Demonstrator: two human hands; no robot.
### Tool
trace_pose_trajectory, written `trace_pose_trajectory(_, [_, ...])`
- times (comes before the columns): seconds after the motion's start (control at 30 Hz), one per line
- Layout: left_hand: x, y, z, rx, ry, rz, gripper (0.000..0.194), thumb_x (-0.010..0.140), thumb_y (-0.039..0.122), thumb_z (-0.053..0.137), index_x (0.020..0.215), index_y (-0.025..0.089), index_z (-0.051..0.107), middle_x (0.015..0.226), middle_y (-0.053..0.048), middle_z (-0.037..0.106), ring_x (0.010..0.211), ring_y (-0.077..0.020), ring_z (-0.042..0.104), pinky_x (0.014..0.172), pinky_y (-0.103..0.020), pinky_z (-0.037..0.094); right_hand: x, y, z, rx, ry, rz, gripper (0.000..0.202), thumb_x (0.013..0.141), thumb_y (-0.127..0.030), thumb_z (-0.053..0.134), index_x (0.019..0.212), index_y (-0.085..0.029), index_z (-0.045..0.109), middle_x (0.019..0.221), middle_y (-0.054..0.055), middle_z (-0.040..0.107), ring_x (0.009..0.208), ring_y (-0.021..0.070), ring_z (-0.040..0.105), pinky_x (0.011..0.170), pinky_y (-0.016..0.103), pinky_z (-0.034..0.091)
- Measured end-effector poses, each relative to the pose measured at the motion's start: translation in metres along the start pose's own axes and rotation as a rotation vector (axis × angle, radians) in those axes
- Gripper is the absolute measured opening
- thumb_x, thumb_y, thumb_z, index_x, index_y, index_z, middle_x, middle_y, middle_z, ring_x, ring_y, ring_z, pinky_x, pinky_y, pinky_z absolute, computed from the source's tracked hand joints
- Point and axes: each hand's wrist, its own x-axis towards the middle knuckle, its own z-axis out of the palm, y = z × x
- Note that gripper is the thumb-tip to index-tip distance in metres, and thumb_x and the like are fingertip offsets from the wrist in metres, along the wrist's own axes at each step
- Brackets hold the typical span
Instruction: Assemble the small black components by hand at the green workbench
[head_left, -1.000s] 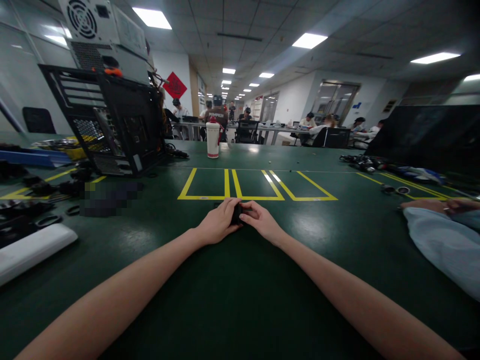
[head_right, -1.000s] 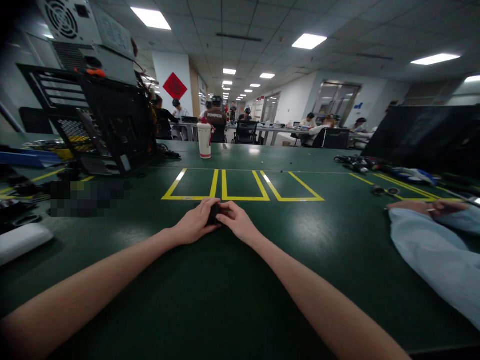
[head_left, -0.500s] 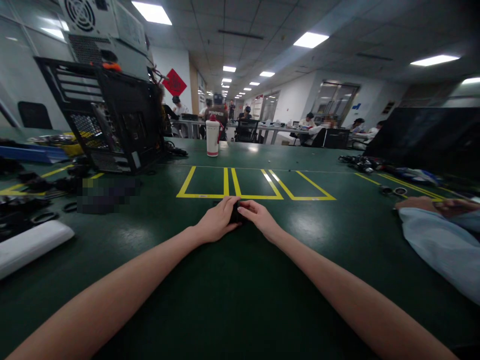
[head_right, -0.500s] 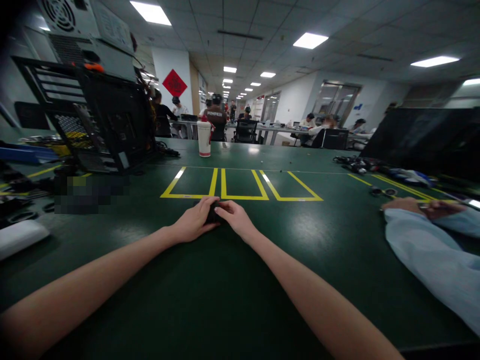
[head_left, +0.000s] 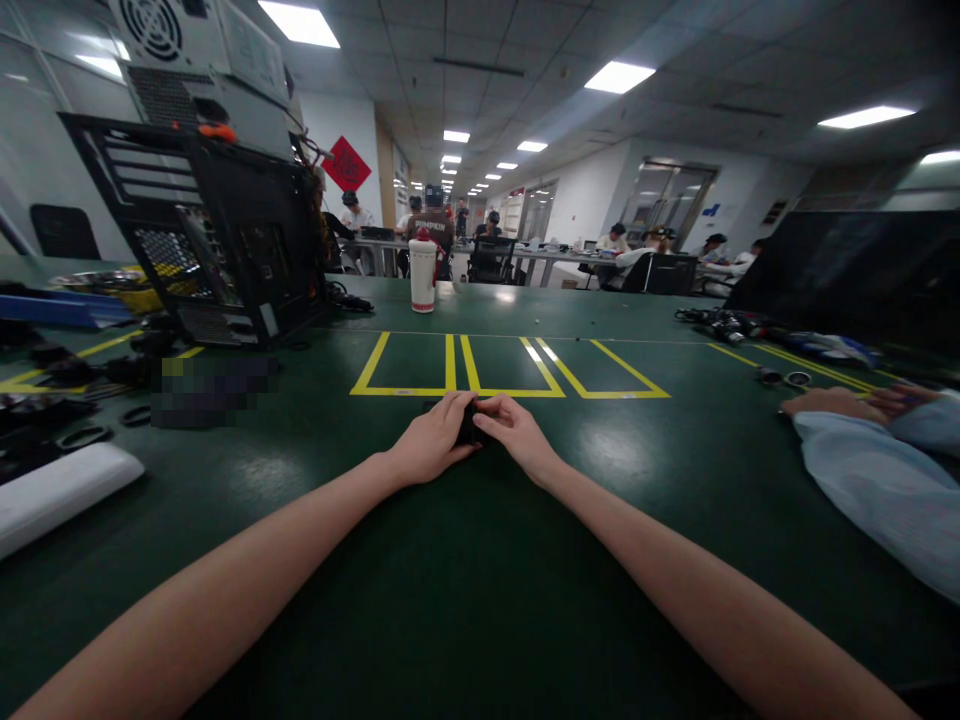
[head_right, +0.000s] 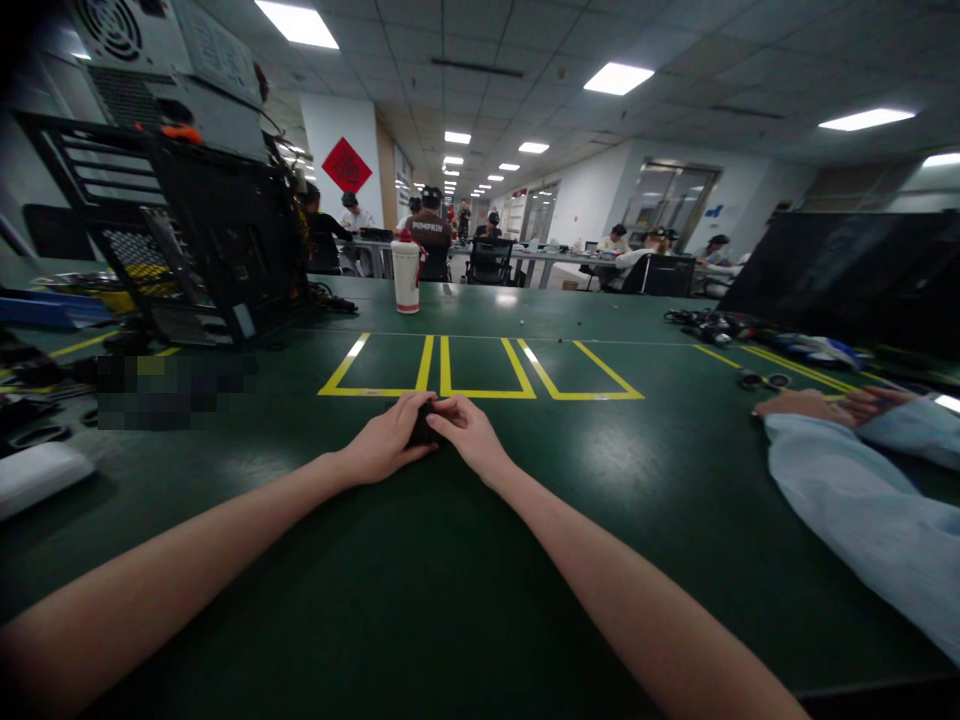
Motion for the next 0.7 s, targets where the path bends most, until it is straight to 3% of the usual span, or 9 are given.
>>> trace_pose_trajectory(0.17, [-0.0011,-0.0006,-0.0004,-0.002,0.01,0.023,0.061,0.075,0.032,0.054,0.124,0.021,0.018,0.122,-0.011,0.034,0.106,-0.0245,0.044,0.083,-0.041,0.042,0.0024,0.0034,-0.0028,-0.041,-0.035,0.076,0.027,0.07,-0.032,0.057,0.093,-0.019,0.052,0.097,0.004,0.056,0.092,0.016,0.053,0.085,0.036,0.04])
trace_pose_trajectory(0.47, [-0.0001,0.001,-0.002,0.118,0.054,0.049,0.059,0.072,0.029,0.056,0.121,0.017,0.025,0.116,-0.011,0.04,0.107,-0.0301,0.036,0.089,-0.049,0.032,-0.0014,0.0035,-0.0043,0.071,-0.148,-0.002,0.033,0.063,-0.018,0.064,0.09,-0.021,0.045,0.098,0.001,0.051,0.094,0.0143,0.052,0.088,0.035,0.039])
trace_pose_trajectory(0.7, [0.0008,-0.0015,0.0014,-0.147,0.022,0.107,0.065,0.073,0.02,0.054,0.125,0.019,0.016,0.121,-0.011,0.032,0.115,-0.0234,0.033,0.098,-0.042,0.03,-0.0019,-0.0012,-0.0015,0.056,-0.11,0.028,0.024,0.069,-0.028,0.058,0.09,-0.022,0.047,0.093,0.0,0.053,0.092,0.0136,0.052,0.086,0.034,0.04])
